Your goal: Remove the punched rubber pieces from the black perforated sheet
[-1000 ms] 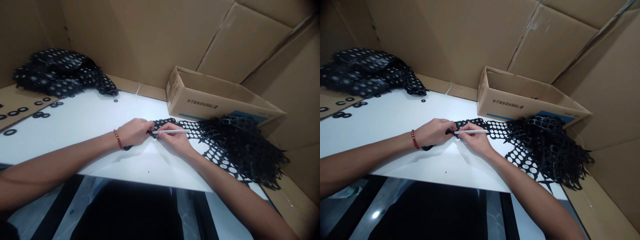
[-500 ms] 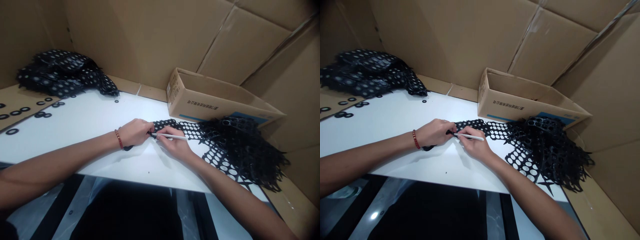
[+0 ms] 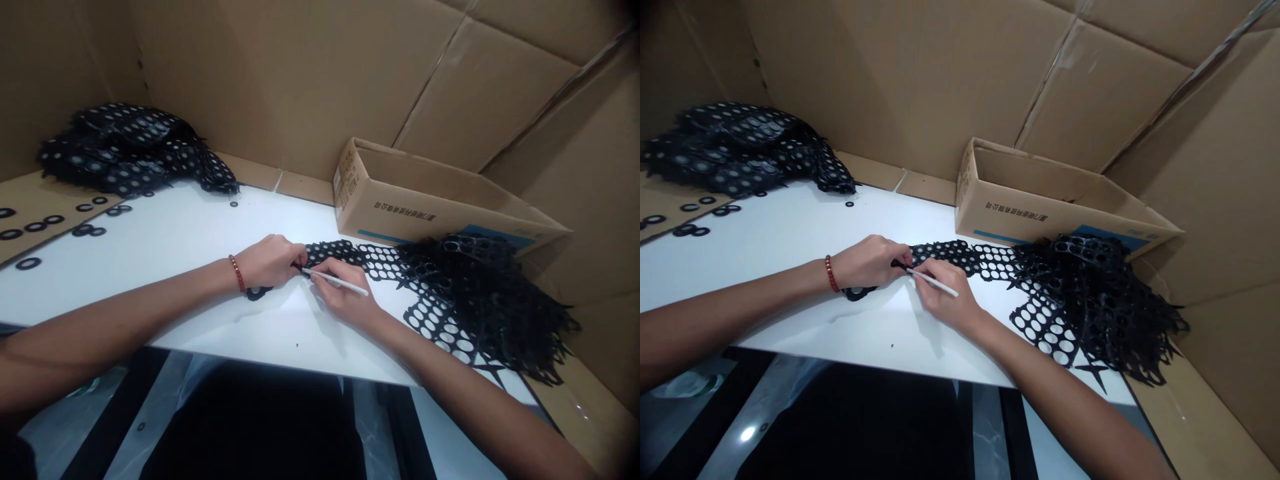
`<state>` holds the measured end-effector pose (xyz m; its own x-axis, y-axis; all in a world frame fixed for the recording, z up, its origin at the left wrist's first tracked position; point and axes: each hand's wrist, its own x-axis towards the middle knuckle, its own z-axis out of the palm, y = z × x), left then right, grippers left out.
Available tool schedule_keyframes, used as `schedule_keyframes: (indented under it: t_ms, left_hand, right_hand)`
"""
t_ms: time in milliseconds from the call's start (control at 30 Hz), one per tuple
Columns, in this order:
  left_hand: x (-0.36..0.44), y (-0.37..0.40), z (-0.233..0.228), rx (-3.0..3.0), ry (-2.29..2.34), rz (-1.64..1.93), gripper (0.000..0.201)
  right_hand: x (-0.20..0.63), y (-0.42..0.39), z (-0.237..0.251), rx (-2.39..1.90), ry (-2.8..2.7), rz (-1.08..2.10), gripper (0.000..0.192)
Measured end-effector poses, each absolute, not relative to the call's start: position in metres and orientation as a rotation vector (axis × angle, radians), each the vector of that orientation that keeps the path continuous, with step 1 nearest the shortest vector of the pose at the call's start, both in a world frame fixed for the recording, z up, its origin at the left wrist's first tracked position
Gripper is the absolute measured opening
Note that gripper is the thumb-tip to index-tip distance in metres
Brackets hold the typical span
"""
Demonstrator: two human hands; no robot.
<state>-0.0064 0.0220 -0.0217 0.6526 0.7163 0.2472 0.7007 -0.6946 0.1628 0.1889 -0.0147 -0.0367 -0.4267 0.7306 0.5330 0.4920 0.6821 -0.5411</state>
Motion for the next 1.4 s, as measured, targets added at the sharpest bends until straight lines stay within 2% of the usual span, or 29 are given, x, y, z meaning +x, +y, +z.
schedule_keyframes:
  t_ms: [667, 933, 1233, 1400]
  left_hand:
    - [-0.0084, 0.0241, -0.0154, 2.772, 1.190, 0.357, 0.019]
    - [-0.0094, 0.0248, -0.0173, 2.750, 1.221, 0.413, 0.017]
    - [-0.0097, 0.0251, -0.0174, 2.769, 1.202, 0.421, 0.017]
    - [-0.0106, 0.0250, -0.0163, 2.735, 1.184, 0.446, 0.017]
  right_hand:
    - [0.1868, -0.0167, -0.0423, -0.992, -2.062, 0.467, 0.012]
    - [0.1884, -0.0124, -0.0425, -1.090, -1.934, 0.705, 0.016]
    - [0.1898, -0.0155, -0.0415, -1.109, -1.935, 0.712, 0.016]
    - [0.1872, -0.0145, -0.0382, -1.188, -1.796, 0.863, 0.017]
